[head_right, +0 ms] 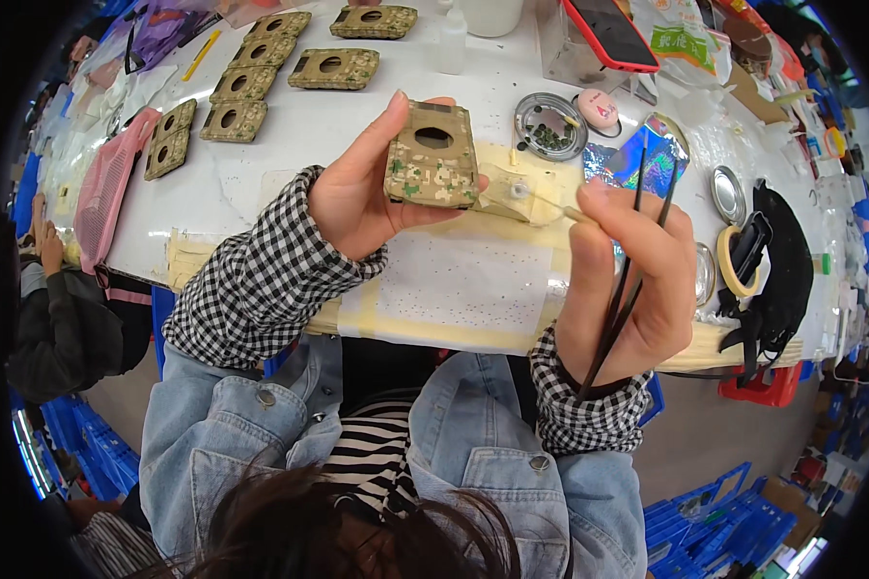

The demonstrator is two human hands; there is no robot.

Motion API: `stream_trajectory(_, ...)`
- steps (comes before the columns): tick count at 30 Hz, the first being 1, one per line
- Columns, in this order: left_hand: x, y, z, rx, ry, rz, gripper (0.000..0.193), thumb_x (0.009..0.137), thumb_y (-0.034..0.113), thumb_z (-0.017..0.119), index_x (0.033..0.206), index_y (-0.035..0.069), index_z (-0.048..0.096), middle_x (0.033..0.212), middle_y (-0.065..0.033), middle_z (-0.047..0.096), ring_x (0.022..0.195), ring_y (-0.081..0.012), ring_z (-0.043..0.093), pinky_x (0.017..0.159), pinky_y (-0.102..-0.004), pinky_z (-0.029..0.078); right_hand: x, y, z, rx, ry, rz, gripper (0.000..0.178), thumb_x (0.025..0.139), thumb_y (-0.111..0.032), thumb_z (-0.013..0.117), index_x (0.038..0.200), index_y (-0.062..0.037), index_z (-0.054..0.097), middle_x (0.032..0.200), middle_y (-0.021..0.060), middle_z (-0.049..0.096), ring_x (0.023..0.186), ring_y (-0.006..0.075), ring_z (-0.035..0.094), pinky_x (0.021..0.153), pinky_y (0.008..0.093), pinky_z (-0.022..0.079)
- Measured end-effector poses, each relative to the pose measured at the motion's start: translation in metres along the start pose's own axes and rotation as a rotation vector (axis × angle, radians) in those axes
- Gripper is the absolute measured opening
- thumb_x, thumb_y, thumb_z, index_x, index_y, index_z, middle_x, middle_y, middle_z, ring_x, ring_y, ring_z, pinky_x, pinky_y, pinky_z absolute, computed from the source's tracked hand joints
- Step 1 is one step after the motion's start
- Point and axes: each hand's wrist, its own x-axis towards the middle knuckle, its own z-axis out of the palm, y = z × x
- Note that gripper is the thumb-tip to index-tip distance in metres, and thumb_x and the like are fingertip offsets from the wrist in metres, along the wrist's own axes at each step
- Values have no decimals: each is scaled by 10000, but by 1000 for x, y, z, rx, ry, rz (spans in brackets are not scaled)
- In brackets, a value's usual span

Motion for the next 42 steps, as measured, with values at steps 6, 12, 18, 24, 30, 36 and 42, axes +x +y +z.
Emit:
stream_trajectory(6, -2, 0, 2, 64, -39, -42, 523, 955, 500, 285, 1289, 115, 401, 1177, -112, 548, 1048, -228, 592, 830, -358, 549, 3, 5, 22, 241, -133, 89, 97, 840, -14, 597, 935, 7, 605, 850, 95, 585, 742, 144, 496, 700, 247, 398)
stream_trajectory(12, -1, -2, -1, 80, -78, -48, 536, 957, 498, 279, 1262, 79, 416, 1150, -107, 563, 1015, -189, 604, 834, -351, 553, -2, 8, 33, 298, -107, 159, 74, 849, -54, 610, 906, -8, 606, 804, 61, 590, 697, 130, 478, 659, 240, 392)
stream_trajectory(18, -2, -2, 1, 94, -72, -56, 543, 954, 504, 282, 1250, 74, 430, 1136, -106, 572, 1012, -191, 606, 833, -350, 553, -3, 9, 35, 294, -82, 143, 69, 850, -65, 613, 893, -10, 613, 788, 59, 590, 689, 128, 480, 644, 240, 391)
stream_trajectory(24, -2, -2, 1, 84, -82, -53, 539, 953, 504, 290, 1250, 77, 431, 1138, -105, 572, 1010, -193, 607, 835, -353, 550, -2, 9, 34, 271, -92, 141, 63, 847, -63, 615, 885, -13, 616, 777, 52, 589, 681, 127, 470, 631, 237, 381)
stream_trajectory(30, -1, -3, -1, 88, -86, -47, 534, 956, 498, 283, 1245, 74, 432, 1135, -107, 572, 1005, -192, 609, 831, -349, 554, -2, 7, 34, 268, -93, 156, 61, 846, -60, 615, 883, -12, 616, 772, 51, 588, 676, 125, 465, 630, 236, 378)
stream_trajectory(36, 0, -3, -1, 90, -91, -51, 533, 957, 494, 284, 1249, 70, 426, 1137, -110, 572, 1009, -196, 611, 825, -347, 557, -1, 6, 33, 282, -101, 167, 59, 861, -52, 593, 893, -5, 610, 774, 50, 590, 688, 120, 477, 648, 231, 388)
stream_trajectory(42, -3, -1, 4, 84, -20, -22, 531, 953, 499, 300, 1276, 92, 408, 1160, -121, 558, 1046, -250, 596, 833, -353, 551, -3, 6, 22, 307, 50, 281, 71, 891, -26, 538, 904, 31, 578, 780, 76, 592, 736, 127, 564, 704, 232, 428)
